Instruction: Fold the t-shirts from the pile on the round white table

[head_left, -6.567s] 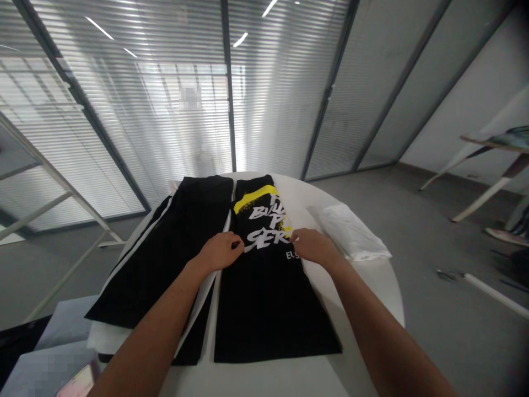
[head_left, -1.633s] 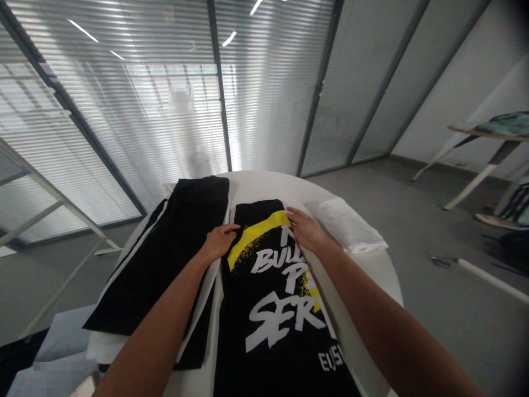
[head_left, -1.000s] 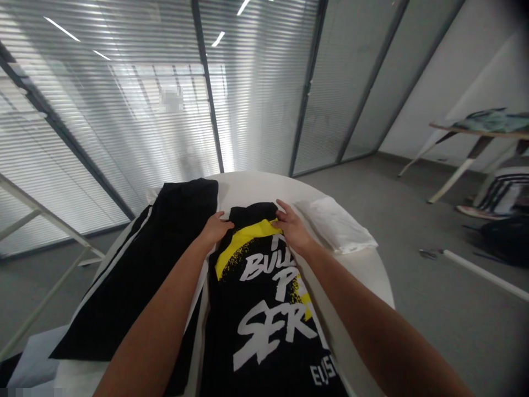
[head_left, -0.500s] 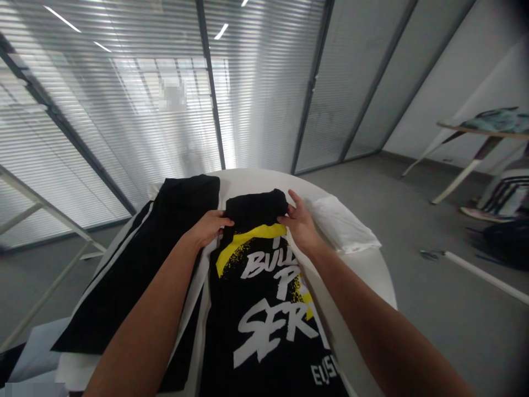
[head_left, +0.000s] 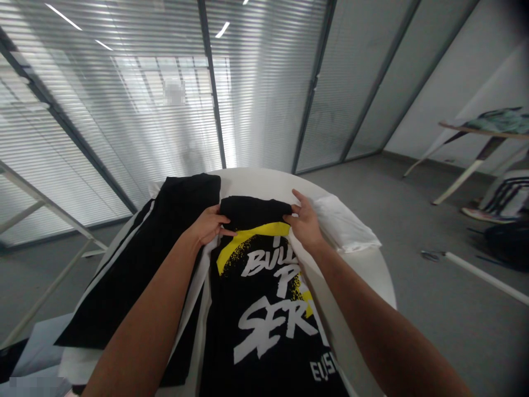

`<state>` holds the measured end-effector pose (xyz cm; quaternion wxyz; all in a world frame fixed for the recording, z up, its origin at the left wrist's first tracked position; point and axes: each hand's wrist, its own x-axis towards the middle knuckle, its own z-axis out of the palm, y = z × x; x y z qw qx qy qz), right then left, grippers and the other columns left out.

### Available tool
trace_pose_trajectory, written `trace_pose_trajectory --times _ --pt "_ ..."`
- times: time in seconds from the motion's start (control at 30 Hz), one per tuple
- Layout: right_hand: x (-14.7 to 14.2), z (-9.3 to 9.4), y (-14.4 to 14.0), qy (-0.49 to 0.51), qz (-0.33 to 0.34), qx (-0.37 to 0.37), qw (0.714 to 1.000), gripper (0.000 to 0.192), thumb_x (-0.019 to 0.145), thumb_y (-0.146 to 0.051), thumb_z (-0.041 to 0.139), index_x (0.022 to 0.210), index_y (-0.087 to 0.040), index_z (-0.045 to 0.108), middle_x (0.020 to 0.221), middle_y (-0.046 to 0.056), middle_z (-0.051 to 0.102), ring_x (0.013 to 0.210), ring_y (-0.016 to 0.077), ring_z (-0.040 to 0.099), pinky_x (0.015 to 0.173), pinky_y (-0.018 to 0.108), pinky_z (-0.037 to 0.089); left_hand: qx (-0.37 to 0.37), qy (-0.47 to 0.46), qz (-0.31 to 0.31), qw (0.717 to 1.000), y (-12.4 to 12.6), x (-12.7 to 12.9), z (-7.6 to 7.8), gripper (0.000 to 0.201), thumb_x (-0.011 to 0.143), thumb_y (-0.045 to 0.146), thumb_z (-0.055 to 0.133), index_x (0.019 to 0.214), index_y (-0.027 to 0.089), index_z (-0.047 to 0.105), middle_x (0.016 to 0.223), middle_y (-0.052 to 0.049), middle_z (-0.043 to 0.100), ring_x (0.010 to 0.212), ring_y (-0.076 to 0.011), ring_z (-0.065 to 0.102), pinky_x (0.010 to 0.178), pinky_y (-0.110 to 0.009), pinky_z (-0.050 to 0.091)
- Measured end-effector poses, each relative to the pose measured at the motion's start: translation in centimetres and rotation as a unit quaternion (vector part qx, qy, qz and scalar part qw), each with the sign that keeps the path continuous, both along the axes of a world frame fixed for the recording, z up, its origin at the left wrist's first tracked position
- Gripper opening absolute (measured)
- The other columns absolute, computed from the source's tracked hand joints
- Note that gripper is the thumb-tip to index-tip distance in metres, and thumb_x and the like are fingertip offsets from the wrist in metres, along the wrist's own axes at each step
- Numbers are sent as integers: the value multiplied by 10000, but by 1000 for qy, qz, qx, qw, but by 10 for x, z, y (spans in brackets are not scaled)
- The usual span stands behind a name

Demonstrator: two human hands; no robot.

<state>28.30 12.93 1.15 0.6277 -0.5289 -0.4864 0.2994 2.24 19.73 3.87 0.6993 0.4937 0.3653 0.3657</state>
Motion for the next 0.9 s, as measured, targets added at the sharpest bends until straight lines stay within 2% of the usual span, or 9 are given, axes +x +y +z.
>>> trace_pose_trajectory --times 0.1,0.27,0.37,0.5,0.63,0.7,0.77,0.9 --pt "-1 3 -3 -62 -28 13 998 792 648 -138 607 1410 -238 419 853 18 680 813 221 632 777 387 510 9 -26 2 1000 -1 0 -1 464 577 6 697 1016 148 651 999 -99 681 927 -284 669 749 -509 605" --pt "0 2 -2 -77 -39 36 996 759 674 -143 593 1407 -248 426 841 20 668 820 226 615 823 423 506 40 -69 12 997 0 1 -4 335 553 -17 668 848 139 635 853 -29 635 882 -230 656 801 -550 578" --pt "1 -1 0 -60 -39 38 997 786 660 -146 593 1417 -242 401 883 24 659 872 224 614 841 417 512 54 -74 24 996 -1 3 -6 315 527 -5 693 809 130 657 782 -8 630 801 -200 650 786 -526 584" --pt "-3 3 -3 31 -3 4 1000 901 631 -181 589 1473 -264 279 877 -5 616 794 195 604 676 351 564 70 -49 7 996 -6 5 -5 375 499 36 754 863 123 733 834 -48 698 820 -214 660 826 -456 568" --pt "-9 12 -10 98 28 -6 995 965 608 -200 584 1488 -311 205 846 -32 577 742 172 582 588 326 581 117 7 -19 993 -8 3 -3 183 476 70 774 647 128 751 787 -65 725 731 -179 644 798 -347 544" --pt "-9 15 -12 115 33 -9 993 934 604 -204 584 1467 -326 247 800 -46 557 727 167 572 603 345 593 117 -5 -34 993 -7 1 -3 89 486 88 717 544 153 728 753 -59 724 720 -193 643 768 -341 533" --pt "-7 16 -13 132 39 -17 990 869 599 -202 585 1422 -327 336 747 -55 538 712 165 565 622 370 599 112 -16 -56 992 -5 -1 -4 109 494 109 626 495 172 714 703 -64 717 750 -231 653 797 -374 522" --pt "1 17 -14 140 106 -77 981 574 588 -195 577 1158 -232 634 688 -18 555 689 175 564 630 381 581 154 -25 -126 980 -4 -5 -5 195 493 156 519 480 166 713 609 -105 687 820 -293 666 958 -457 453"
